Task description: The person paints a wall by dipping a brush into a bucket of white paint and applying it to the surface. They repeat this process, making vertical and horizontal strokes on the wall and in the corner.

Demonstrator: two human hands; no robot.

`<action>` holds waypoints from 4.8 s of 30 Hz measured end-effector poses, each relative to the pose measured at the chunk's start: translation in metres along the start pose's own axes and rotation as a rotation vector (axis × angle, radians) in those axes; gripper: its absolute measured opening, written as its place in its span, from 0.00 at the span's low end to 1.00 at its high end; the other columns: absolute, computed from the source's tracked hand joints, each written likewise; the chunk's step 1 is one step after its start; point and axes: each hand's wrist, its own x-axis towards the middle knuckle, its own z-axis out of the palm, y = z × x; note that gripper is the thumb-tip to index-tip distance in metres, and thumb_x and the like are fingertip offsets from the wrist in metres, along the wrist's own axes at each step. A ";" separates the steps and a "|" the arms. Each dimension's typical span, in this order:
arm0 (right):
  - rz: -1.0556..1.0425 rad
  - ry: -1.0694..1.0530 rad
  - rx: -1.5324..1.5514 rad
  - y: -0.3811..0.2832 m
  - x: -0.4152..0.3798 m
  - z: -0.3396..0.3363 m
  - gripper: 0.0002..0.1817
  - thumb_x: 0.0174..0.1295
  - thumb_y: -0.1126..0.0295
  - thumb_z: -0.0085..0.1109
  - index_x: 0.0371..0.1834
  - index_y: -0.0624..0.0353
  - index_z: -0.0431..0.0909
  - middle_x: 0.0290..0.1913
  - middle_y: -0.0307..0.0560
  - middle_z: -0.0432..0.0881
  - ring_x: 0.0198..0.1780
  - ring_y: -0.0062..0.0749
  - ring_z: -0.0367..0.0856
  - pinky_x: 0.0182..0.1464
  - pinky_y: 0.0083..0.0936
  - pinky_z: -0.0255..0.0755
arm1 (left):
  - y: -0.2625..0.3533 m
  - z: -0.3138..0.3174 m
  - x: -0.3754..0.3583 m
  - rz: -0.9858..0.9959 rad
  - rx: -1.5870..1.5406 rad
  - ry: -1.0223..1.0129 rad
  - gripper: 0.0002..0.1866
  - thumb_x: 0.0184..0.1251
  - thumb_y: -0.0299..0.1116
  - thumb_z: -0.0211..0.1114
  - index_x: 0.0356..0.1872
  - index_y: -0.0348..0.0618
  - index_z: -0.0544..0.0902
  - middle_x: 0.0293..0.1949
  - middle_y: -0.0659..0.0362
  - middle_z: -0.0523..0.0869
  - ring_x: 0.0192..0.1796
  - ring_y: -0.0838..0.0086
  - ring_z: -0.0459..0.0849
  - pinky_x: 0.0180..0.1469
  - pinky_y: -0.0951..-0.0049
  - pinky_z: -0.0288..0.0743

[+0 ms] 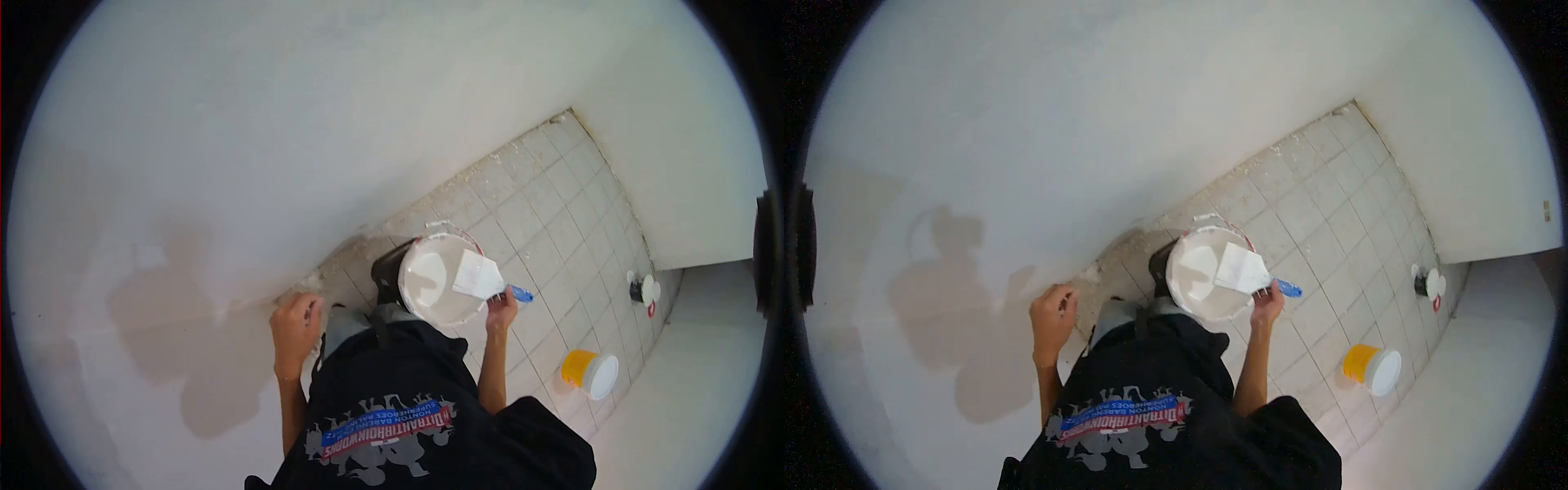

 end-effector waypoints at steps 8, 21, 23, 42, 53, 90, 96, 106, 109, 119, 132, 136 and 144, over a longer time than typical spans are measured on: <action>-0.182 -0.295 0.008 -0.043 -0.010 0.049 0.15 0.68 0.64 0.61 0.53 0.59 0.74 0.54 0.51 0.82 0.54 0.39 0.83 0.53 0.38 0.80 | -0.019 -0.036 0.003 0.038 -0.204 0.140 0.04 0.62 0.27 0.67 0.35 0.39 0.85 0.32 0.53 0.88 0.28 0.64 0.86 0.34 0.69 0.79; -0.900 -1.031 -0.054 -0.220 -0.171 0.403 0.19 0.51 0.73 0.73 0.45 0.62 0.77 0.41 0.47 0.80 0.44 0.29 0.77 0.47 0.27 0.72 | 0.017 -0.308 0.081 0.543 0.056 1.260 0.02 0.62 0.19 0.64 0.31 0.36 0.82 0.24 0.57 0.82 0.23 0.73 0.78 0.28 0.75 0.71; -0.987 -1.181 -0.156 -0.249 -0.237 0.456 0.13 0.51 0.73 0.72 0.39 0.65 0.81 0.36 0.44 0.80 0.38 0.27 0.78 0.40 0.24 0.71 | 0.017 -0.334 0.087 0.581 0.124 1.373 0.02 0.63 0.20 0.63 0.31 0.36 0.81 0.23 0.58 0.80 0.22 0.73 0.75 0.27 0.75 0.69; -1.865 -1.484 -0.332 -0.288 -0.473 0.649 0.07 0.57 0.74 0.71 0.38 0.58 0.86 0.40 0.44 0.88 0.42 0.35 0.87 0.50 0.33 0.83 | -0.030 -0.361 0.109 0.770 0.398 1.462 0.06 0.50 0.20 0.60 0.31 0.39 0.82 0.23 0.60 0.76 0.21 0.68 0.71 0.23 0.70 0.63; -1.870 -1.487 -0.519 -0.292 -0.488 0.654 0.12 0.49 0.73 0.78 0.37 0.55 0.86 0.38 0.37 0.88 0.47 0.30 0.86 0.58 0.34 0.78 | -0.030 -0.361 0.109 0.773 0.387 1.440 0.05 0.53 0.22 0.60 0.31 0.38 0.81 0.23 0.59 0.77 0.22 0.66 0.73 0.24 0.70 0.65; -2.215 -0.698 0.862 -0.497 -0.595 0.872 0.05 0.49 0.77 0.72 0.29 0.62 0.86 0.32 0.54 0.88 0.35 0.45 0.87 0.39 0.35 0.79 | -0.034 -0.357 0.112 0.752 0.479 1.476 0.03 0.53 0.23 0.59 0.30 0.40 0.76 0.17 0.59 0.70 0.17 0.67 0.65 0.21 0.68 0.53; -2.356 -0.579 0.915 -0.509 -0.592 0.865 0.06 0.48 0.78 0.71 0.30 0.60 0.87 0.32 0.54 0.87 0.35 0.46 0.87 0.40 0.36 0.78 | -0.034 -0.357 0.110 0.718 0.509 1.469 0.03 0.52 0.22 0.59 0.29 0.41 0.76 0.17 0.59 0.70 0.17 0.67 0.65 0.21 0.69 0.54; -2.291 -0.768 0.757 -0.487 -0.590 0.859 0.05 0.50 0.77 0.71 0.30 0.63 0.86 0.32 0.56 0.87 0.36 0.47 0.87 0.40 0.35 0.79 | -0.036 -0.357 0.110 0.713 0.514 1.474 0.05 0.48 0.22 0.60 0.28 0.39 0.78 0.19 0.58 0.71 0.18 0.67 0.69 0.22 0.70 0.59; -2.335 -0.766 0.604 -0.471 -0.561 0.861 0.10 0.52 0.73 0.74 0.35 0.64 0.87 0.36 0.49 0.89 0.38 0.36 0.88 0.44 0.30 0.81 | -0.034 -0.356 0.110 0.701 0.519 1.490 0.05 0.48 0.23 0.61 0.28 0.39 0.79 0.19 0.59 0.71 0.18 0.67 0.69 0.22 0.70 0.58; -2.220 -0.912 0.659 -0.495 -0.583 0.823 0.08 0.52 0.75 0.73 0.32 0.67 0.84 0.34 0.52 0.89 0.37 0.33 0.88 0.41 0.30 0.79 | -0.034 -0.355 0.112 0.688 0.503 1.495 0.03 0.48 0.22 0.60 0.27 0.40 0.78 0.19 0.59 0.72 0.18 0.66 0.70 0.22 0.69 0.58; -1.963 -1.152 0.764 -0.428 -0.556 0.856 0.04 0.57 0.81 0.69 0.33 0.67 0.82 0.33 0.49 0.87 0.37 0.33 0.87 0.42 0.28 0.82 | -0.038 -0.357 0.110 0.733 0.481 1.444 0.03 0.54 0.20 0.59 0.29 0.39 0.77 0.19 0.59 0.71 0.19 0.67 0.66 0.23 0.69 0.56; -2.243 -0.977 0.505 -0.375 -0.501 0.801 0.06 0.58 0.75 0.71 0.38 0.61 0.85 0.38 0.43 0.89 0.39 0.32 0.88 0.45 0.27 0.81 | -0.035 -0.358 0.108 0.742 0.452 1.428 0.02 0.56 0.20 0.59 0.30 0.37 0.78 0.19 0.58 0.72 0.19 0.66 0.67 0.23 0.68 0.56; -2.048 -1.229 -0.237 -0.152 -0.403 0.598 0.17 0.53 0.76 0.71 0.48 0.51 0.85 0.46 0.43 0.90 0.42 0.34 0.90 0.37 0.21 0.83 | -0.032 -0.355 0.106 0.743 0.376 1.420 0.03 0.57 0.19 0.58 0.31 0.36 0.79 0.21 0.56 0.76 0.21 0.64 0.71 0.25 0.67 0.61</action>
